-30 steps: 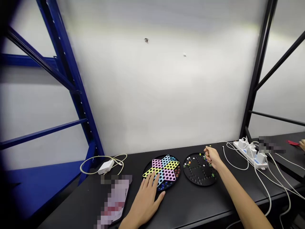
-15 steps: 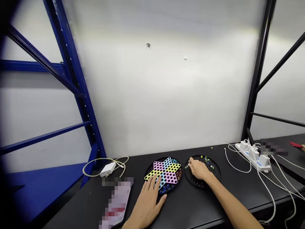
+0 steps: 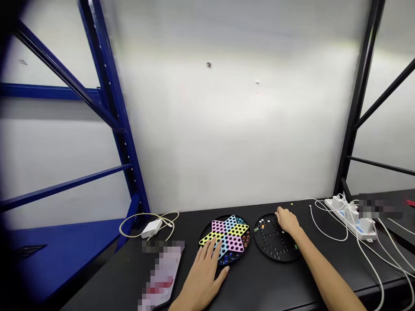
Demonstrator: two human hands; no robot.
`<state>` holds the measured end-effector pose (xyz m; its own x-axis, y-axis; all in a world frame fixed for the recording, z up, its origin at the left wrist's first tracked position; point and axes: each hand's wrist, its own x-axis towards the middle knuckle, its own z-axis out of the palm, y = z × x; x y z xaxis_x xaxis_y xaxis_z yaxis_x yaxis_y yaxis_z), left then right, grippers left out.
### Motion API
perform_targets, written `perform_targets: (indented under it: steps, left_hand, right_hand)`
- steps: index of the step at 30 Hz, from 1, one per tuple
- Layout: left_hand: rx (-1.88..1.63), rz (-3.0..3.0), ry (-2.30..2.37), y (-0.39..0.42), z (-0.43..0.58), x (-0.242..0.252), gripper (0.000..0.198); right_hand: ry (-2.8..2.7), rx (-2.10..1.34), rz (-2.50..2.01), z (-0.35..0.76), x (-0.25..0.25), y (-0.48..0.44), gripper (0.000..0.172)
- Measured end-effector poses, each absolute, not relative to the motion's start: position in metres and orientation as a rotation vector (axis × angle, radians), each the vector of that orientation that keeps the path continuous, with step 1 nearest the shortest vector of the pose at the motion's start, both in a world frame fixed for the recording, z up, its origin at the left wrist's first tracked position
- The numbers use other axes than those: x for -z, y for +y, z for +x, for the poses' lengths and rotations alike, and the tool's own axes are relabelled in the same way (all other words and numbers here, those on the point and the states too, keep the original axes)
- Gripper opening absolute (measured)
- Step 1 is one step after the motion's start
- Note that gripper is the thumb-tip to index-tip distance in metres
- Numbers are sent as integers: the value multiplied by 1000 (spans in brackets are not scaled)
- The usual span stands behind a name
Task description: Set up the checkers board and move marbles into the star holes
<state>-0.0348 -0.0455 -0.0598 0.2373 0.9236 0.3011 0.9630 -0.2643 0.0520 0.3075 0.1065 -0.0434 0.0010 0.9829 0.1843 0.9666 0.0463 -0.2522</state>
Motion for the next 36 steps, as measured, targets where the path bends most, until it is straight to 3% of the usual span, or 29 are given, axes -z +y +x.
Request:
perform_targets:
  steps: [5, 14, 20, 24, 31, 36]
  left_hand:
    - [396, -2367, -1829, -48, -34, 55, 68]
    - [433, -2376, -1815, -47, -36, 54, 63]
    - [425, -2389, -1821, -48, -34, 49, 62]
    - [440, -2376, -1820, -48, -33, 50, 61]
    - [442, -2385, -1817, -50, -34, 48, 62]
    - [446, -2382, -1822, -49, -34, 49, 62]
  right_hand:
    - [-2288, 152, -2106, 291, 37, 101, 28]
    - [-2207, 200, -2187, 302, 40, 110, 40]
    - [-2260, 51, -2159, 314, 36, 111, 27]
    - [-2243, -3, -2038, 316, 44, 112, 26]
    - [-1800, -504, -1483, 329, 54, 126, 35]
    - [-1932, -578, -1590, 321, 45, 121, 29]
